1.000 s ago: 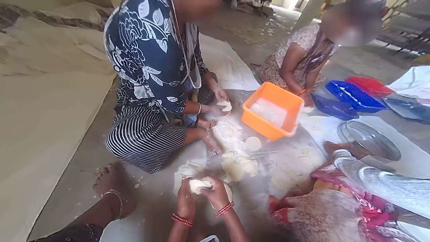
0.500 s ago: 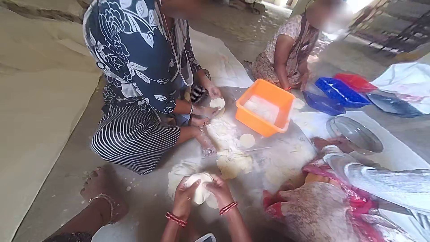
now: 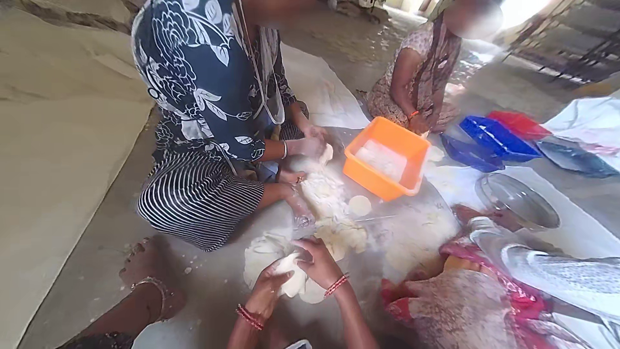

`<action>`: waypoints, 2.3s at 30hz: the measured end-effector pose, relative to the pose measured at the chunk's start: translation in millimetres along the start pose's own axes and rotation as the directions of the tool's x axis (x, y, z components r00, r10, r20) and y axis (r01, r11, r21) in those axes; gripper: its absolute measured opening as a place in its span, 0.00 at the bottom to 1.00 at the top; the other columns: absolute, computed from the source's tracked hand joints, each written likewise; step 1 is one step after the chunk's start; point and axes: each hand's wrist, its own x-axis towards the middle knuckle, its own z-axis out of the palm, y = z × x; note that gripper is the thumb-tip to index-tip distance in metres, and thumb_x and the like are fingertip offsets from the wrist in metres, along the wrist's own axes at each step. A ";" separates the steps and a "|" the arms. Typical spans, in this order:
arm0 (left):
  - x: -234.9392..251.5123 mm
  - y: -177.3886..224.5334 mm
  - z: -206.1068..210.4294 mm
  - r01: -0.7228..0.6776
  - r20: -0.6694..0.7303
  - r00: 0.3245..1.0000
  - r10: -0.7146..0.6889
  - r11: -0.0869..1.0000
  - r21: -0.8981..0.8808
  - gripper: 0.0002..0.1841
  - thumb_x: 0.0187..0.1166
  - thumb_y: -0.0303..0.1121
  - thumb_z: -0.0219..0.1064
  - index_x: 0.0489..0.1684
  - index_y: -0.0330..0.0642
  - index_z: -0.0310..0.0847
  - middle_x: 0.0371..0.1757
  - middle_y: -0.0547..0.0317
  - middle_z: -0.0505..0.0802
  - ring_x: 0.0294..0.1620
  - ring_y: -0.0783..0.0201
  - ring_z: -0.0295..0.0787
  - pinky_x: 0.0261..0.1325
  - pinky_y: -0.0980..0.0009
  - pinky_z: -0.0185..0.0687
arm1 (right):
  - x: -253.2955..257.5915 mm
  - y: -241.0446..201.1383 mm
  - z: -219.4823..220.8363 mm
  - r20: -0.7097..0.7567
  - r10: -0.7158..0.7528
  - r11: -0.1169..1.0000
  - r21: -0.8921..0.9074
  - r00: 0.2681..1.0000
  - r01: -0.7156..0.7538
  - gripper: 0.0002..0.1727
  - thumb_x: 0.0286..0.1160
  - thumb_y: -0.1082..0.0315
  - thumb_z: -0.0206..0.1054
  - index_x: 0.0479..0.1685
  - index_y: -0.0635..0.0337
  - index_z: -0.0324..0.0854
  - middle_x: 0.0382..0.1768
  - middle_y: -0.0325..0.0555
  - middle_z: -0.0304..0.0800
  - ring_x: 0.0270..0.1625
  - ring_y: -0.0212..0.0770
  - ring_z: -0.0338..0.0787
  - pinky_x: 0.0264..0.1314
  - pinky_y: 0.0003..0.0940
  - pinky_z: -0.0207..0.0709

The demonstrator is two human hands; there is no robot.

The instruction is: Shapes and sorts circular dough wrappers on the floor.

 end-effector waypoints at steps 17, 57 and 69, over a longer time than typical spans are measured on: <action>6.5 -0.9 -12.9 0.020 0.055 0.998 -0.030 0.985 0.173 0.10 0.81 0.24 0.64 0.55 0.33 0.82 0.42 0.54 0.95 0.41 0.65 0.93 0.47 0.66 0.91 | -7.1 18.1 -3.2 -0.112 0.081 0.930 0.366 0.990 -0.035 0.13 0.79 0.72 0.66 0.56 0.73 0.82 0.48 0.56 0.92 0.51 0.40 0.92 0.61 0.36 0.84; 14.9 -2.1 -19.8 -0.106 -0.339 0.932 0.127 0.991 0.078 0.16 0.85 0.26 0.61 0.69 0.33 0.78 0.55 0.53 0.92 0.47 0.70 0.89 0.49 0.71 0.86 | -60.6 13.2 4.3 -0.120 0.365 0.899 -0.211 0.923 -0.383 0.29 0.78 0.78 0.57 0.81 0.54 0.75 0.60 0.62 0.90 0.63 0.62 0.90 0.67 0.59 0.81; 15.2 4.0 -24.2 -0.141 -0.350 0.925 0.150 0.989 0.051 0.17 0.87 0.28 0.58 0.70 0.32 0.76 0.57 0.51 0.92 0.48 0.68 0.89 0.50 0.69 0.86 | -65.8 47.2 60.7 0.054 0.406 0.886 -0.268 0.912 -0.378 0.17 0.77 0.70 0.66 0.62 0.64 0.86 0.64 0.61 0.88 0.71 0.60 0.85 0.75 0.56 0.75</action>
